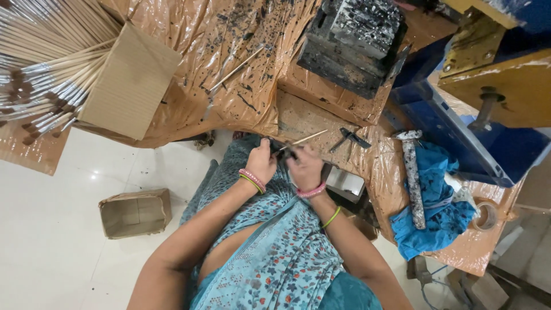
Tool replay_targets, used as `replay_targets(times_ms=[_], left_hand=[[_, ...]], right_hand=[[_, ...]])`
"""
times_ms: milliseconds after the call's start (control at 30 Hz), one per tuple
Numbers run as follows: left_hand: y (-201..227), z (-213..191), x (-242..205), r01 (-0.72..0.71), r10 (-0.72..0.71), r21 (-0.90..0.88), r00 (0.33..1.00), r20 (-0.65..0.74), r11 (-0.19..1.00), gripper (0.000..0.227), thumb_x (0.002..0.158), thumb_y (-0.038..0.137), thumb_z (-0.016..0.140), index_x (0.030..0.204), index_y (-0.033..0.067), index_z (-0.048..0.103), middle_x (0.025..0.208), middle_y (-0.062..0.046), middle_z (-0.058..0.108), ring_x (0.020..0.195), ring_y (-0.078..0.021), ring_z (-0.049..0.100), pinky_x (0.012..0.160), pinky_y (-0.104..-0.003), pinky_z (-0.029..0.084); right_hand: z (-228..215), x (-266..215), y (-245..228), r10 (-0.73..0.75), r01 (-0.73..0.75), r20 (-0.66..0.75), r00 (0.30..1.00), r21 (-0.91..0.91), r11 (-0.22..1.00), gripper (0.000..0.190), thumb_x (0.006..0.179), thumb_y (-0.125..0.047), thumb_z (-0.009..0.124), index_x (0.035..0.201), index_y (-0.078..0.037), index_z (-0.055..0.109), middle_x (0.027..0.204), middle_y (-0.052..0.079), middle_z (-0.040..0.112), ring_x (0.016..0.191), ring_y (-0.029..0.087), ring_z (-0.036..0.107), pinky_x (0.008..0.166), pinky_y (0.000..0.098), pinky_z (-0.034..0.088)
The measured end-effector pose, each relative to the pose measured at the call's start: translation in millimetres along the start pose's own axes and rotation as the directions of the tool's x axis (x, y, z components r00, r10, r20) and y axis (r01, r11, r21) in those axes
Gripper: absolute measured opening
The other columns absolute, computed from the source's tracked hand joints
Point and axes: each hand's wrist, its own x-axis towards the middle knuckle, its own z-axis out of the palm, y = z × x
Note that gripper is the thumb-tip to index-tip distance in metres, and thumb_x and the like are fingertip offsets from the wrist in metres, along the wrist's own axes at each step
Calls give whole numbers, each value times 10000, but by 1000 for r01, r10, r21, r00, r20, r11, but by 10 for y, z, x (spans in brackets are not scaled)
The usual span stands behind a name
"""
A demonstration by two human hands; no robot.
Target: The person measures a wooden stick with a metal ruler, then uses a machine to attach a black tip to the stick. They repeat this process, handling the sticks and operating the machine to produce finished items.
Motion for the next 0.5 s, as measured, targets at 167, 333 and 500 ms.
replay_targets(times_ms=[167, 333, 500], left_hand=[[189, -196, 7, 181, -177, -127, 983, 45, 975, 269, 838, 63, 672, 1019, -38, 501, 781, -284, 653, 777, -476, 658, 673, -527, 526], [18, -42, 44, 205, -199, -175, 979, 49, 963, 246, 822, 87, 712, 962, -24, 543, 818, -291, 652, 836, -491, 643, 709, -522, 517], [-64, -21, 13, 282, -266, -187, 958, 105, 941, 199, 868, 111, 686, 892, -30, 547, 840, -289, 635, 849, -482, 632, 734, -510, 499]], right_hand=[[-167, 189, 262, -7, -12, 111, 994, 174, 985, 304, 856, -94, 700, 1153, -97, 766, 864, 113, 691, 749, 203, 633, 653, 350, 524], [-133, 107, -31, 205, -206, 59, 977, 17, 978, 339, 842, -45, 717, 1167, -116, 785, 829, 107, 706, 706, 209, 637, 628, 369, 513], [-175, 246, 354, -32, 34, 76, 997, -31, 999, 288, 791, -68, 782, 1079, -72, 791, 792, 136, 673, 698, 279, 627, 636, 405, 515]])
